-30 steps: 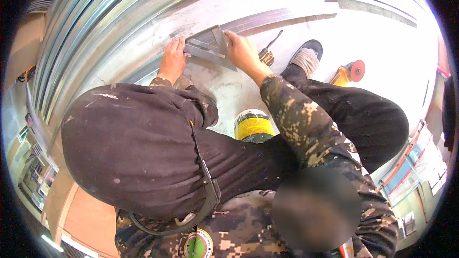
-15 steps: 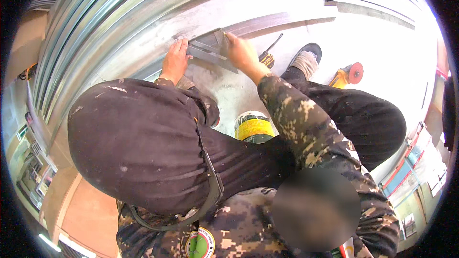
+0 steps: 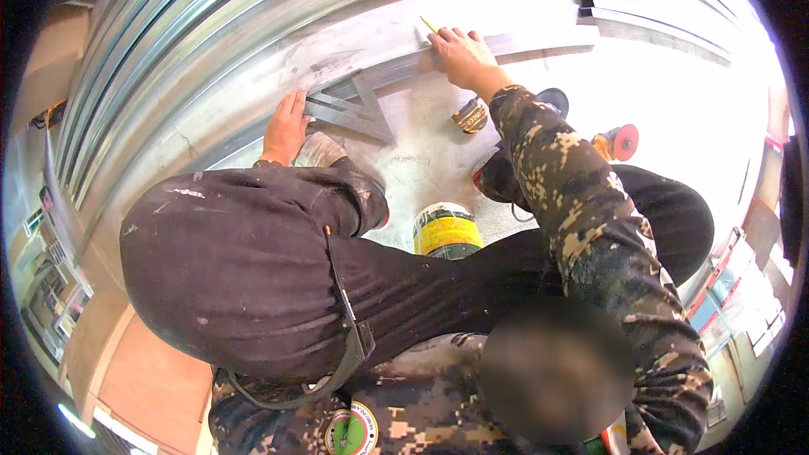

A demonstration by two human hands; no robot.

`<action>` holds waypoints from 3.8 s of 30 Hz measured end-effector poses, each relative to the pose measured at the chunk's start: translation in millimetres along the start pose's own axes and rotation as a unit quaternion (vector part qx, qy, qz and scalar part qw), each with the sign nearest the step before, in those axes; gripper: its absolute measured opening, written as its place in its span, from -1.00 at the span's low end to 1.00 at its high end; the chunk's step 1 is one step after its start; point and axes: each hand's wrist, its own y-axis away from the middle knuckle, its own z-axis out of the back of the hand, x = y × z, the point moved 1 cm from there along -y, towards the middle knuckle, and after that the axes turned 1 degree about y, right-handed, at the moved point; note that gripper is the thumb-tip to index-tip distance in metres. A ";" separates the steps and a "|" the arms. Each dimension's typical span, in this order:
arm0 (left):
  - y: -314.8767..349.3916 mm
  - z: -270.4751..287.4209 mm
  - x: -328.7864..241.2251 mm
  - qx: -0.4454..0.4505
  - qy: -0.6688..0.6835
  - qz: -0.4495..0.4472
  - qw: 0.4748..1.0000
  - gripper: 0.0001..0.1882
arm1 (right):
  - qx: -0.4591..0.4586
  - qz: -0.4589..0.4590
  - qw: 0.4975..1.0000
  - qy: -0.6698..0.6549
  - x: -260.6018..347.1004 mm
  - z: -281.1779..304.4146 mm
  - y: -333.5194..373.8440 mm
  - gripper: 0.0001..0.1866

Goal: Cutting a metal profile with an angle grinder and measuring it with a tape measure.

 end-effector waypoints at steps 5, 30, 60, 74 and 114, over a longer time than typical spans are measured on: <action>2.9 1.1 4.1 -0.030 0.001 0.035 0.999 -0.37 | 0.071 0.012 0.996 0.053 -2.0 -7.5 -1.0 -0.50; -21.4 0.8 -32.6 0.013 0.043 -0.054 0.998 -0.36 | -0.053 0.011 0.998 -0.024 4.5 -13.1 10.9 -0.83; -56.7 -16.5 -42.4 -0.075 0.125 0.067 0.987 -0.79 | -0.153 -0.134 0.943 -0.262 26.5 -22.4 65.4 -0.69; -56.7 -7.7 -50.3 -0.063 0.087 0.083 0.991 -0.80 | -0.135 -0.146 0.919 -0.341 81.9 -32.4 46.4 -0.72; -8.5 7.3 -11.1 -0.128 0.135 0.099 0.977 -0.82 | -0.137 -0.038 0.990 0.009 9.3 -21.7 39.9 -0.73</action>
